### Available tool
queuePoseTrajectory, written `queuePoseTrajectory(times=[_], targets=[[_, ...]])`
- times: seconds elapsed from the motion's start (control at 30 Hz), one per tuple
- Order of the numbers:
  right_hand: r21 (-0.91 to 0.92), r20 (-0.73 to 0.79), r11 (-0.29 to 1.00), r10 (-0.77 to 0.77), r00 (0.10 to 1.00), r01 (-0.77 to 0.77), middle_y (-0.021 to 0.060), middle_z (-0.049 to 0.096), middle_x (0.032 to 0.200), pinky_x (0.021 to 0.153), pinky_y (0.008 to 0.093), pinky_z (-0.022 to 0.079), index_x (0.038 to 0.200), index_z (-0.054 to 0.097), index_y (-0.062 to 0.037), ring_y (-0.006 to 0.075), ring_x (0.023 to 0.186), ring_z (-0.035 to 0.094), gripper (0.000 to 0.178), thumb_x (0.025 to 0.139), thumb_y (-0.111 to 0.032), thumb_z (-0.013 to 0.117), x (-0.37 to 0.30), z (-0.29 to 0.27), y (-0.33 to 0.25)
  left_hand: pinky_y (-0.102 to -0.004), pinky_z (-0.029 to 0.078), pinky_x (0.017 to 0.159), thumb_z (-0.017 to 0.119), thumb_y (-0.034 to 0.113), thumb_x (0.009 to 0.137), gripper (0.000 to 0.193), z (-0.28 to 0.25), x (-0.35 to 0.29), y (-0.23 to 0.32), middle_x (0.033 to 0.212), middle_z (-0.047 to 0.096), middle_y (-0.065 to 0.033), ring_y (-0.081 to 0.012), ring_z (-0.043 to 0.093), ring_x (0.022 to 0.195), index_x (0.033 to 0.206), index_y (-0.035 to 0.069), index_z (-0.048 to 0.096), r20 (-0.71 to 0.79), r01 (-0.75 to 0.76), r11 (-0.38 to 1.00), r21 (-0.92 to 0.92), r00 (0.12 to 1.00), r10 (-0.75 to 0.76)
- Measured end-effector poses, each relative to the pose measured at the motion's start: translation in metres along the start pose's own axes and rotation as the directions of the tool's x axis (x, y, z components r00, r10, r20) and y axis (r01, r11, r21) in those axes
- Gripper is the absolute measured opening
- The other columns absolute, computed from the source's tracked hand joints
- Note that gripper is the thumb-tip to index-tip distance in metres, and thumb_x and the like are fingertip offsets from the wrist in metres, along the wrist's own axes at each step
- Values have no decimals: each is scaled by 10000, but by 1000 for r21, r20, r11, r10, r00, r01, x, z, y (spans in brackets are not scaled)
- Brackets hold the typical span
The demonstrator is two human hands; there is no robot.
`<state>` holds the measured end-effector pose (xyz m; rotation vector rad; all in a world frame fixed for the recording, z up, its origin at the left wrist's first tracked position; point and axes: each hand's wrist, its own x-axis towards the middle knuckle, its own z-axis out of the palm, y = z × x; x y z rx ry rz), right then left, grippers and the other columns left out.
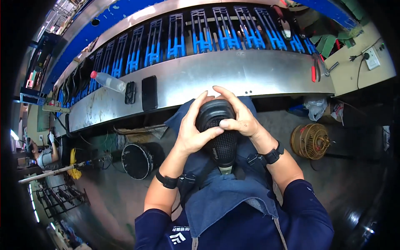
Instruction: Assembling and checking shoe soles and uppers on an assembly line workstation.
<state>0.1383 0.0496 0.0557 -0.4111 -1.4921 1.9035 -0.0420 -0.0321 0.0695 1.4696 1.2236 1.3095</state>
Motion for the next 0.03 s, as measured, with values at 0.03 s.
queuePoseTrajectory(times=[0.03], targets=[[15,3,1000,15,1000,-15,150,528,1349,1093,376,385,1536,309,-50,240,1254,518,934,780,-283,806,-1,0,6,-397,421,1076,844,186,740,914,0,0,-8,1367,550,-190,-291,558,1257,1498,24,359,21,16,1000,-9,1000,-16]])
